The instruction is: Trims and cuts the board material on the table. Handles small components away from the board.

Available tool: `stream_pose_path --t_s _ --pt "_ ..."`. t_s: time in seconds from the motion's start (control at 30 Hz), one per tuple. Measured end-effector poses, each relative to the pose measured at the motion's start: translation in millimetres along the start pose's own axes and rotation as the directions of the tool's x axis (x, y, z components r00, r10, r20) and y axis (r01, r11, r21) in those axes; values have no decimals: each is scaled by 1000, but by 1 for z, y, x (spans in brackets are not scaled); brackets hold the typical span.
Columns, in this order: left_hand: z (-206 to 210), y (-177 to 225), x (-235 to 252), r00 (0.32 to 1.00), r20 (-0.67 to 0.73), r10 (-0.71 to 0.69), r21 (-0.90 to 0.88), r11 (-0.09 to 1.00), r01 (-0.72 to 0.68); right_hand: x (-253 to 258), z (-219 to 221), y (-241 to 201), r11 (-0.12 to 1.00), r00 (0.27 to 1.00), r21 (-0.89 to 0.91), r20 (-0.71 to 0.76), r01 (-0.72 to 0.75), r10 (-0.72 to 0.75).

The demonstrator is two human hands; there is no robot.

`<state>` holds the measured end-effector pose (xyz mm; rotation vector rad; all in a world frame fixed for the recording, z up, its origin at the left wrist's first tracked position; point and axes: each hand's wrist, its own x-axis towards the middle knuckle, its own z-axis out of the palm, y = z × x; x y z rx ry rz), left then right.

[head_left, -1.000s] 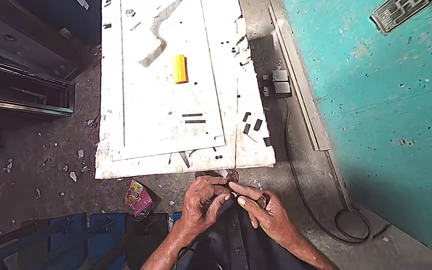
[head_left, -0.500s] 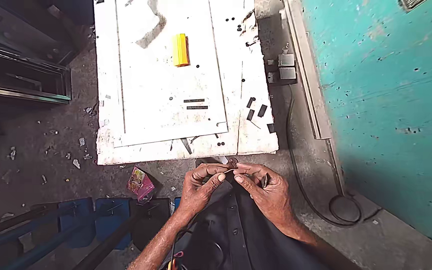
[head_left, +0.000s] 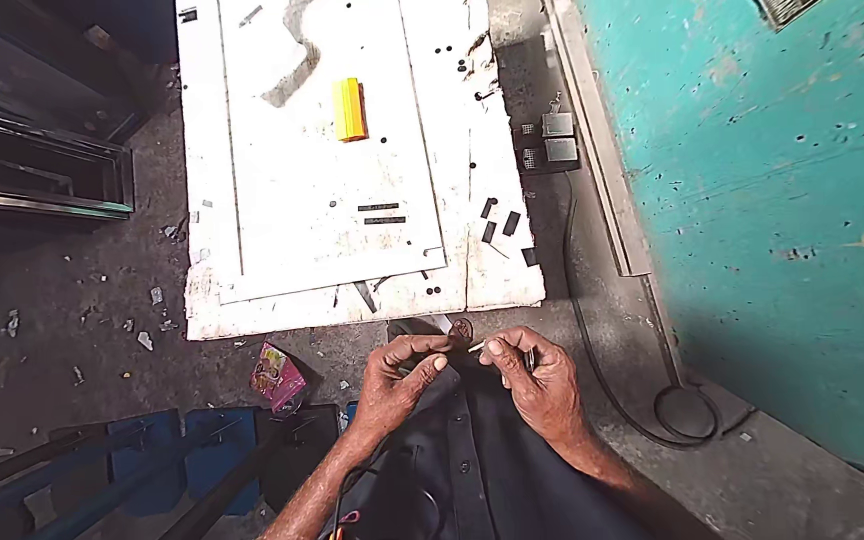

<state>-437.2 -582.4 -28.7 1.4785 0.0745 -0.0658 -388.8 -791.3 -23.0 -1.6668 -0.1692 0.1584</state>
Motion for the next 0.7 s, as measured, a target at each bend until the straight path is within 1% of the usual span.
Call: stream_pose_path --t_s 0.3,0.37,0.47,0.5,0.53,0.57,0.6,0.63,0.67,0.7 --pt "3 1 8 999 8 52 113 992 -52 -4 -24 7 996 998 -79 24 -52 54" --pt "2 3 10 998 13 56 122 991 -57 -8 -30 7 987 998 -149 21 -55 59" --pt "0 6 12 999 14 47 124 991 -49 -14 -49 10 924 998 -380 -58 -35 14" --pt "-1 7 11 999 7 44 126 991 -44 -16 -61 13 914 997 -404 -78 -35 4" --pt "-3 7 9 999 -6 37 129 991 -36 -17 -76 16 932 996 -360 -84 -40 11" --pt "-6 7 9 999 -25 29 130 991 -26 -18 -95 20 965 996 -253 -64 -73 59" --pt "-8 5 8 999 -46 21 127 992 -15 -19 -116 29 981 986 -98 -33 -167 164" --pt "-11 3 6 998 -61 9 121 993 -1 -23 -139 46 945 946 34 -2 -325 325" --pt "-14 2 3 998 -65 -3 114 993 11 -33 -163 72 857 859 50 11 -512 512" --pt "-16 1 2 998 -61 -9 113 994 16 -41 -190 104 725 727 -75 -14 -685 686"
